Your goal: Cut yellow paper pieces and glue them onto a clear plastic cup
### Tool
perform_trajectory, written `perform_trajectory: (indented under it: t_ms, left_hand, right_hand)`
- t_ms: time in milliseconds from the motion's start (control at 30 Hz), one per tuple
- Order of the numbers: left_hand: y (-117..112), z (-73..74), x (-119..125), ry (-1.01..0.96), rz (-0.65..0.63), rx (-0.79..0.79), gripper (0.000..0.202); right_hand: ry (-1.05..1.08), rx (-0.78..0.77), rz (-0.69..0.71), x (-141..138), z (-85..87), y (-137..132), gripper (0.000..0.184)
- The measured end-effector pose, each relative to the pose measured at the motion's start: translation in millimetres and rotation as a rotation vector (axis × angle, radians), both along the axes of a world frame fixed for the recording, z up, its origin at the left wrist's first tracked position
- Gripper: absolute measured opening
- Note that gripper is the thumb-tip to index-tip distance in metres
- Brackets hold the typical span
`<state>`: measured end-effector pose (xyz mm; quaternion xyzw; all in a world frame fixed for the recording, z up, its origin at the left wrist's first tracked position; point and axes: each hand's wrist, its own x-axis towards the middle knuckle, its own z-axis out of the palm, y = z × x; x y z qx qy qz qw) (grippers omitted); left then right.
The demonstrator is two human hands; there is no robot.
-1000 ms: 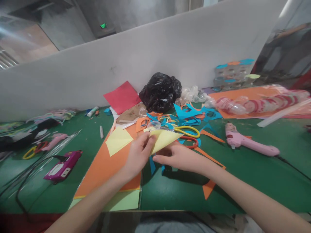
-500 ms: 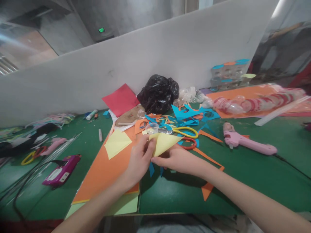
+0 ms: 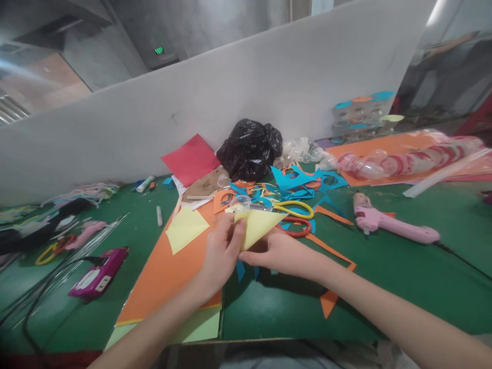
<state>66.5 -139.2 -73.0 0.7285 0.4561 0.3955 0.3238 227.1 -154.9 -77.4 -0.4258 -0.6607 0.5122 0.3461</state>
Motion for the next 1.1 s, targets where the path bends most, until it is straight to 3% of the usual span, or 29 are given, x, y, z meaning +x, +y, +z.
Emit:
perform_trajectory:
  t_ms: [367,633,833,1100]
  left_hand:
    - [-3.1,-3.0,0.1,-0.03,0.022,-0.029,0.031]
    - [-1.0,-3.2,1.2,-0.224,-0.112,-0.196,0.028]
    - [-0.6,-5.1,2.6,-0.376,-0.229,-0.365,0.03]
    - [-3.1,-3.6,4.0,-0.411,-0.257,-0.337,0.028]
  right_hand:
    - [0.025,0.059,-0.071,-1.2,-6.7,1.7,0.037]
    - [0.147,0.024,-0.197,5.6,-0.9,6.1,0.029]
    - [0.17,-0.105,-0.33,14.5,11.3,8.3,0.041]
    - [0.176,-0.093,-0.296,16.1,8.4,7.3,0.041]
